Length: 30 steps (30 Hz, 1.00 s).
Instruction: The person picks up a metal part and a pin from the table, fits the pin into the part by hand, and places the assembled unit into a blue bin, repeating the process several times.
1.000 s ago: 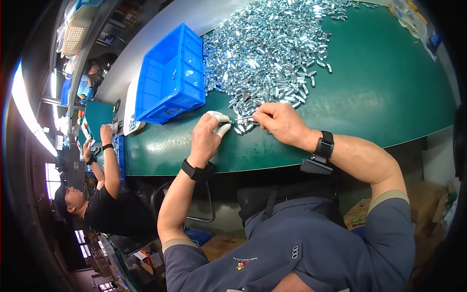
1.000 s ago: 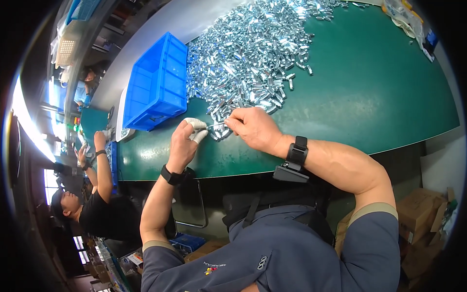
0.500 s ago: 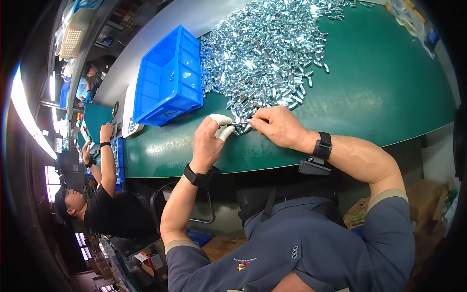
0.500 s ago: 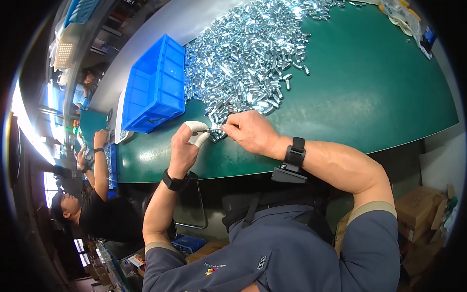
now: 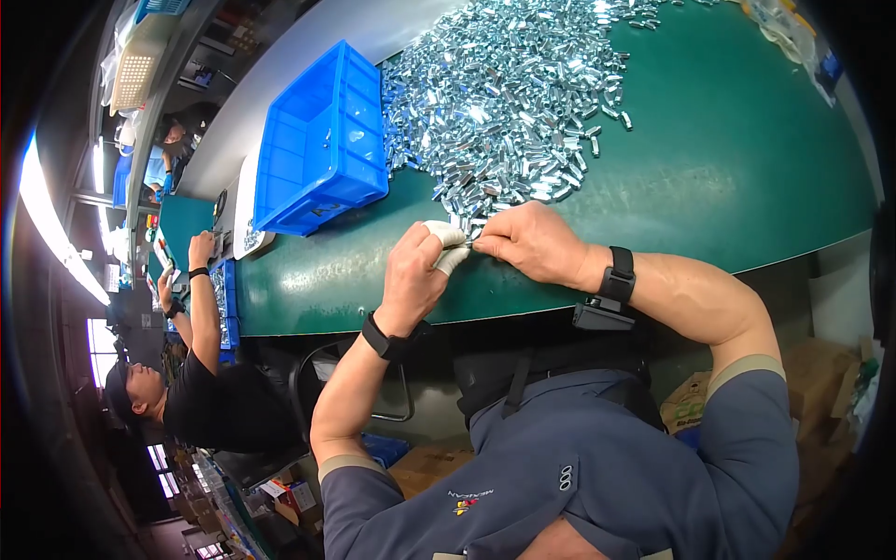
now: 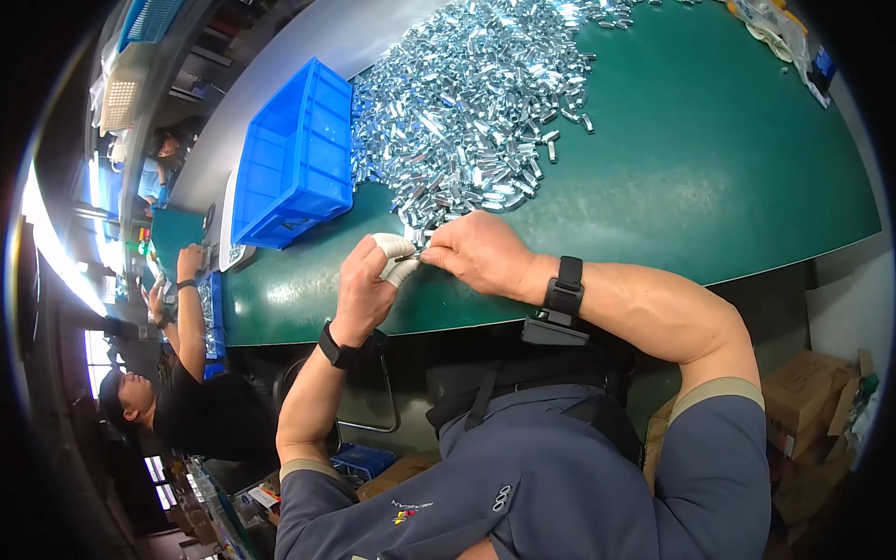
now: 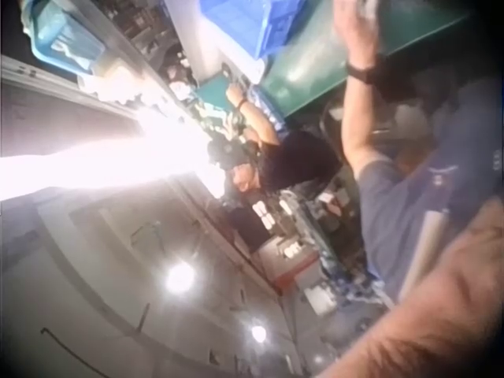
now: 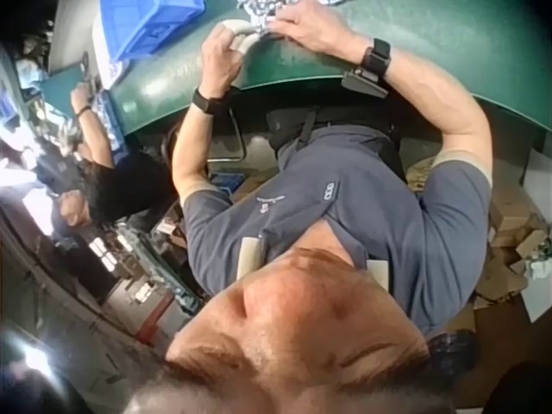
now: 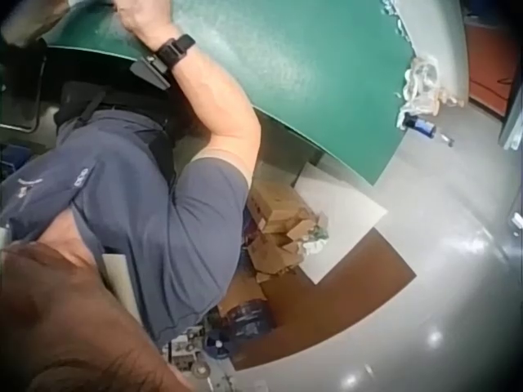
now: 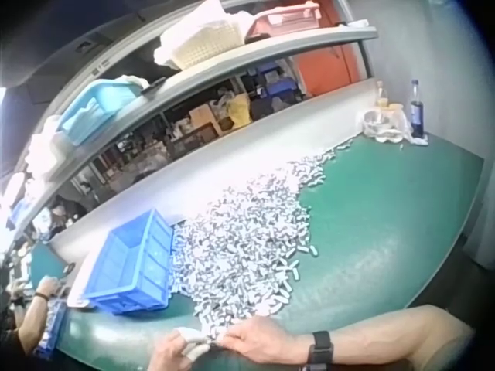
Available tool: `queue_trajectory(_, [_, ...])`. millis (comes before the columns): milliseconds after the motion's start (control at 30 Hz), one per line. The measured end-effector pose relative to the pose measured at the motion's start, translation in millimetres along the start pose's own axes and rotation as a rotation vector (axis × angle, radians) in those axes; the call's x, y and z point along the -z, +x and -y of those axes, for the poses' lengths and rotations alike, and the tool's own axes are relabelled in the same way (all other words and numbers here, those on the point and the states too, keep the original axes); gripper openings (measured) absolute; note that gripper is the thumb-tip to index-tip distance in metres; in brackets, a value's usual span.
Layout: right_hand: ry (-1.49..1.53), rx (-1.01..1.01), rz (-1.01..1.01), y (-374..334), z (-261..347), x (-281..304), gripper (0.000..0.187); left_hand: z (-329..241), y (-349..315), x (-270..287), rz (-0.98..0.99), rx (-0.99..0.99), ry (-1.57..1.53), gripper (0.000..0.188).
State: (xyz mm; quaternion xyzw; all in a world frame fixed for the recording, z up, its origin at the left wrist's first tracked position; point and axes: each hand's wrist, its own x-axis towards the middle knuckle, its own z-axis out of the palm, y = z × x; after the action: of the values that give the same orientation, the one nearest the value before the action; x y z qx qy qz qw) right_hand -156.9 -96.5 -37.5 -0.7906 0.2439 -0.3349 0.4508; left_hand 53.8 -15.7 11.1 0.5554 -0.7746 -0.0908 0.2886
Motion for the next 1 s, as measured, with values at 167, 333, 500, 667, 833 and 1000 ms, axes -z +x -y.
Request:
queue_trajectory(167, [0.106, -0.107, 0.027, 1, 8, 7, 0.037, -8, 5, 9, -0.001, -0.057, 0.069, 0.022])
queue_trajectory(333, [0.255, -0.132, -0.116, 2, 7, 8, 0.035, 28, 14, 57, -0.192, -0.069, 0.295, 0.022])
queue_trajectory(500, [0.282, -0.14, -0.078, 1, 11, 8, 0.03, 67, 48, 123, -0.342, 0.141, 0.426, 0.019])
queue_trajectory(667, [0.346, -0.223, -0.095, 5, 8, 10, 0.03, 67, 65, 103, -0.351, 0.039, 0.542, 0.022])
queue_trajectory(833, [0.315, -0.215, -0.075, 4, 13, 11, 0.03, 43, 50, 24, -0.019, -0.119, 0.303, 0.029])
queue_trajectory(1000, [0.331, -0.206, -0.09, 4, 9, 11, 0.036, 45, 32, 2, 0.055, 0.057, 0.219, 0.027])
